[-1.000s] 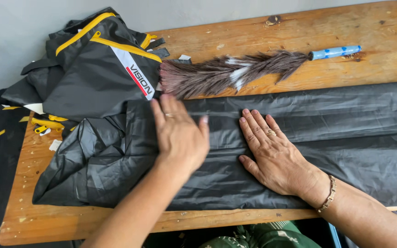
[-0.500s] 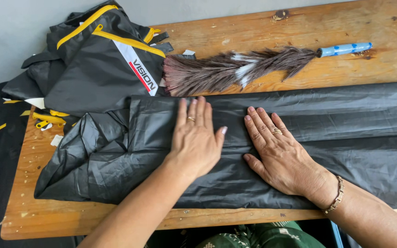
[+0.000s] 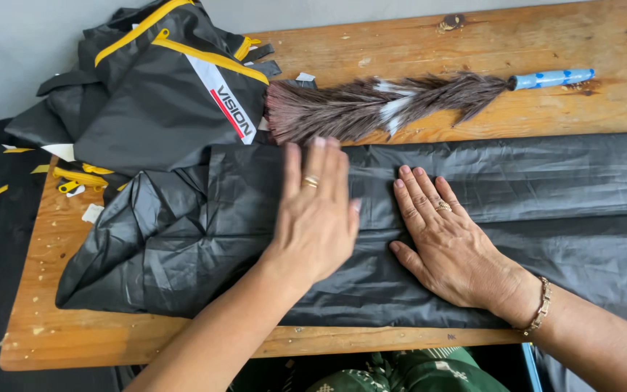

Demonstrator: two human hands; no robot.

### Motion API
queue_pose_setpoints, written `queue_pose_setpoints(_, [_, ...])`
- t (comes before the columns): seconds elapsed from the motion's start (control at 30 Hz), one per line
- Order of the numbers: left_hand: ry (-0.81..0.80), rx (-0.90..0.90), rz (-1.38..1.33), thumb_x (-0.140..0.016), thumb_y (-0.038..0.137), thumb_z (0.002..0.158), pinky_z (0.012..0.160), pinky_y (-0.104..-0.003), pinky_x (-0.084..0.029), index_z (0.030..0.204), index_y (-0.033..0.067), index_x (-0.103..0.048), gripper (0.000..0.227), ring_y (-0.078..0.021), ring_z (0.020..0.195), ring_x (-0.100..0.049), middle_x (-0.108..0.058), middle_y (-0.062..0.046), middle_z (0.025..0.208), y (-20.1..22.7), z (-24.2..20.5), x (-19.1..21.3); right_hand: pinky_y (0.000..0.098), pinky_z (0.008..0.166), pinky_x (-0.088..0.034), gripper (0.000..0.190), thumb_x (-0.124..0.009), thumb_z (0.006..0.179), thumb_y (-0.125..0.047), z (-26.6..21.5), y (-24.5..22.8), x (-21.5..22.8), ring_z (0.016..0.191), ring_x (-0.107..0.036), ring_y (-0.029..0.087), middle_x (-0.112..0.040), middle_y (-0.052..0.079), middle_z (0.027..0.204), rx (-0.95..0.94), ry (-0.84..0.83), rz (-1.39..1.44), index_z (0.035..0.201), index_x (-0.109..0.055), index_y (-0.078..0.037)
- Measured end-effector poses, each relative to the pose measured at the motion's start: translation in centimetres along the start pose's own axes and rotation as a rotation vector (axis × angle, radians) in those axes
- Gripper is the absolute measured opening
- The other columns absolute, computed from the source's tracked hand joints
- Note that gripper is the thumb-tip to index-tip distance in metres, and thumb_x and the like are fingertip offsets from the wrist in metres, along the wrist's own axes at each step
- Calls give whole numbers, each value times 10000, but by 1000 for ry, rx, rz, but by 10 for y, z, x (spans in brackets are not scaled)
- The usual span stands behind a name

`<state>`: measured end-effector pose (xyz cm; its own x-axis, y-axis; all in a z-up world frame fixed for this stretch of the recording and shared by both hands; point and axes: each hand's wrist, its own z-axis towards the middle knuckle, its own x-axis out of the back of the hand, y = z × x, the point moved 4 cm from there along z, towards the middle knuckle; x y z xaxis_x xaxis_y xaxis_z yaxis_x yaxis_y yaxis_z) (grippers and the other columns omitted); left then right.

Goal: The person folds a long black fabric item on a wooden table, smoothing it with their hands and using a feather duster to brush the surface. They continue folding the fabric into a compact rectangular shape.

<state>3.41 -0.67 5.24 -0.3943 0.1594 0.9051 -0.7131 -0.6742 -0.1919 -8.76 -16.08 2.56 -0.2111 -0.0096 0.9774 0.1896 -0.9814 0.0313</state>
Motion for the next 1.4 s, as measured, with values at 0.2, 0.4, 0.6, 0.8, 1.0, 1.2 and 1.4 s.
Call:
queue_pose_setpoints(0.2, [-157, -146, -230, -378, 436, 1014, 1292, -554, -79, 1526, -84, -353, 730, -408, 1527, -272, -320, -305, 1616, 11, -12, -31, 474, 1272, -85, 845, -376, 1051, -553, 4, 2, 11, 1580, -111, 376, -164, 262, 1683, 68, -114, 47, 1614, -164, 41])
queue_pose_setpoints(0.4, [-88, -134, -344, -506, 409, 969, 1276, -560, -110, 1526, -72, -378, 747, -392, 1546, -250, -303, -260, 1647, 7, -14, -42, 502, 1272, -121, 878, -335, 1053, -626, 41, -22, 40, 1560, -220, 381, -305, 274, 1634, 89, -55, 34, 1565, -272, 84])
queue_pose_setpoints(0.6, [-136, -125, -283, -433, 396, 989, 1279, -545, -91, 1544, -65, -333, 728, -383, 1548, -236, -285, -265, 1650, 6, -15, -46, 517, 1260, -145, 868, -313, 1067, -602, 53, -19, -3, 1554, -239, 368, -314, 289, 1625, 66, -44, 142, 1581, -231, 93])
queue_pose_setpoints(0.8, [-119, -108, -254, -404, 410, 1008, 1276, -559, -101, 1535, -75, -350, 718, -383, 1547, -249, -296, -282, 1642, 6, -14, -41, 463, 1254, -104, 871, -313, 1058, -610, 26, 20, -7, 1564, -159, 359, -200, 255, 1675, -80, -134, 142, 1608, -172, 51])
queue_pose_setpoints(1.0, [-122, -106, -247, -356, 413, 1021, 1275, -575, -91, 1542, -60, -345, 703, -382, 1550, -234, -281, -268, 1651, 5, -16, -44, 435, 1250, -62, 831, -280, 1053, -562, -17, 77, -13, 1576, -92, 323, -124, 231, 1695, -266, -226, 107, 1615, -129, 31])
queue_pose_setpoints(1.2, [-143, -101, -252, -339, 415, 1021, 1269, -578, -85, 1546, -60, -331, 708, -382, 1551, -220, -273, -261, 1653, 6, -15, -48, 512, 1238, -141, 909, -257, 1019, -620, -55, 134, -11, 1555, -174, 404, -193, 292, 1666, -571, -273, 60, 1603, -152, 69])
queue_pose_setpoints(1.4, [-128, -91, -223, -378, 427, 1003, 1269, -586, -100, 1528, -73, -356, 726, -393, 1533, -263, -312, -282, 1632, 8, -15, -46, 595, 1229, -210, 948, -385, 1008, -593, -13, 57, 14, 1499, -295, 523, -343, 408, 1576, -395, -68, -136, 1538, -282, 187])
